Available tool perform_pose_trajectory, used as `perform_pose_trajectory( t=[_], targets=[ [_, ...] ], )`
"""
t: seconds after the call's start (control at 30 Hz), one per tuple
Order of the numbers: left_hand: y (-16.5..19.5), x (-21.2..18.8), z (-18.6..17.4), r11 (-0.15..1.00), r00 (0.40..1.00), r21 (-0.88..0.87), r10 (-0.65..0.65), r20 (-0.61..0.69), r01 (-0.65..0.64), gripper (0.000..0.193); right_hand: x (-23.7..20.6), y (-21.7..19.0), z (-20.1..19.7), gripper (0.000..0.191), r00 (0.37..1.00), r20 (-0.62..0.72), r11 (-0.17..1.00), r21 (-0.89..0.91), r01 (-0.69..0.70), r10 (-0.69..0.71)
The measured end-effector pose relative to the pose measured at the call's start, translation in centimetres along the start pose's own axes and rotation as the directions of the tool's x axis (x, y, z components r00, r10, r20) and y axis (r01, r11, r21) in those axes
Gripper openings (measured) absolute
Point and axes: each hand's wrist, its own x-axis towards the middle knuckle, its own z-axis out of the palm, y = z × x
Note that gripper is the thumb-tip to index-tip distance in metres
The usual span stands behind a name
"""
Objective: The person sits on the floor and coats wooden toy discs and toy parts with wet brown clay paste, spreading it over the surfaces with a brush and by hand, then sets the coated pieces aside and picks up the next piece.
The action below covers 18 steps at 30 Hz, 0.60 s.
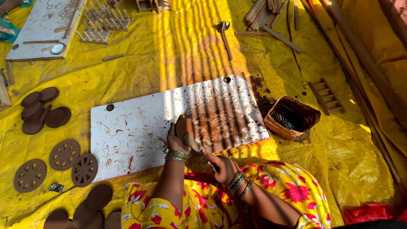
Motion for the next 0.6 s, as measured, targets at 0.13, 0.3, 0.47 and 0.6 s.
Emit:
perform_pose_trajectory(
  t=[0.13,0.3,0.47,0.6],
  targets=[
    [1.9,0.0,0.6,0.999,1.0,-0.025,0.022,-0.004,-0.022,0.055,1.9,0.8,-1.6,0.059,0.971,-0.132,0.98,0.022,-0.198,0.199],
    [0.5,0.2,0.4,0.995,0.997,-0.097,0.025,0.068,-0.018,0.054,1.4,0.5,-2.6,0.063,0.984,-0.177,0.999,-0.028,-0.042,0.037],
    [-0.7,-0.1,0.9,0.999,0.994,0.0,-0.046,-0.1,0.046,0.049,0.9,0.0,-0.6,0.072,0.997,-0.036,0.995,-0.062,-0.076,0.074],
    [-0.9,-1.1,2.0,0.981,0.982,-0.044,-0.19,-0.018,0.189,0.056,2.7,3.0,-2.5,0.043,0.937,-0.205,0.958,0.106,-0.266,0.282]
  ],
)
